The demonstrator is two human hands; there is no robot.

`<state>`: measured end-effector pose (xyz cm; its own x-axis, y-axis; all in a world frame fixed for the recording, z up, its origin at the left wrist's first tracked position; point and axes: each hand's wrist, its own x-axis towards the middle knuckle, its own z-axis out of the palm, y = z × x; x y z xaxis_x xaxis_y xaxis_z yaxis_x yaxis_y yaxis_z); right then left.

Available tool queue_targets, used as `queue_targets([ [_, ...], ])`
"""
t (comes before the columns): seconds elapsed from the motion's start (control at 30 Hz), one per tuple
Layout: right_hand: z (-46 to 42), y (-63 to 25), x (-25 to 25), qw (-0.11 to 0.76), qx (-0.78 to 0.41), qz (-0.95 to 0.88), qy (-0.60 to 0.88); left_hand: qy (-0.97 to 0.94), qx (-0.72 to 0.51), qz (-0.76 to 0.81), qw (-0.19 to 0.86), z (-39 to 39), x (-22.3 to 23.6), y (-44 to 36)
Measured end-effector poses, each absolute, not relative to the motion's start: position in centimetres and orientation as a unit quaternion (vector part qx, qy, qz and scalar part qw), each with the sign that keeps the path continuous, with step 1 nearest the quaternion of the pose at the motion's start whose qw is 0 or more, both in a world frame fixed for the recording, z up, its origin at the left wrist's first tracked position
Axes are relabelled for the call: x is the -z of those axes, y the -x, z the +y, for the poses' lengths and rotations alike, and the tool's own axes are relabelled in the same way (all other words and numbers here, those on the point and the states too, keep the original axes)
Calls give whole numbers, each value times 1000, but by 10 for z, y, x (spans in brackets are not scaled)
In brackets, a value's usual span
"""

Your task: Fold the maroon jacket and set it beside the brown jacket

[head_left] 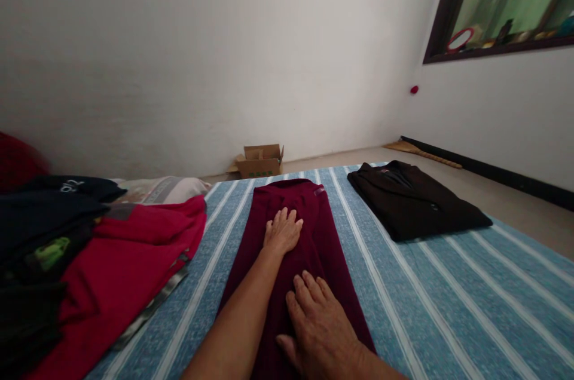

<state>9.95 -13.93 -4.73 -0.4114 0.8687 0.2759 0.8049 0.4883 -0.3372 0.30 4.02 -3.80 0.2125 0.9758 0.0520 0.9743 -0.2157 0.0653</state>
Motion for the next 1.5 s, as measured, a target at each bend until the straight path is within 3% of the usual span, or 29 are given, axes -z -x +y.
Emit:
queue_targets([
  [0.23,-142,-100,39,191,-92,-842,497,-769,22,637,47,44,21,-10],
  [0.47,-142,-96,44,199,-89,-839,499,-780,-52,622,-39,56,27,-31],
  [0.67,-139,-94,55,196,-110,-837,499,-765,18,642,57,72,37,-36],
  [1.17,-143,-96,57,162,-66,-850,497,-781,-27,621,66,70,38,-33],
  [1.3,-145,-100,50,165,-65,-849,498,-801,-55,594,53,61,25,-31],
  [1.5,-148,-103,43,167,-52,-851,495,-848,0,528,39,6,-6,0],
])
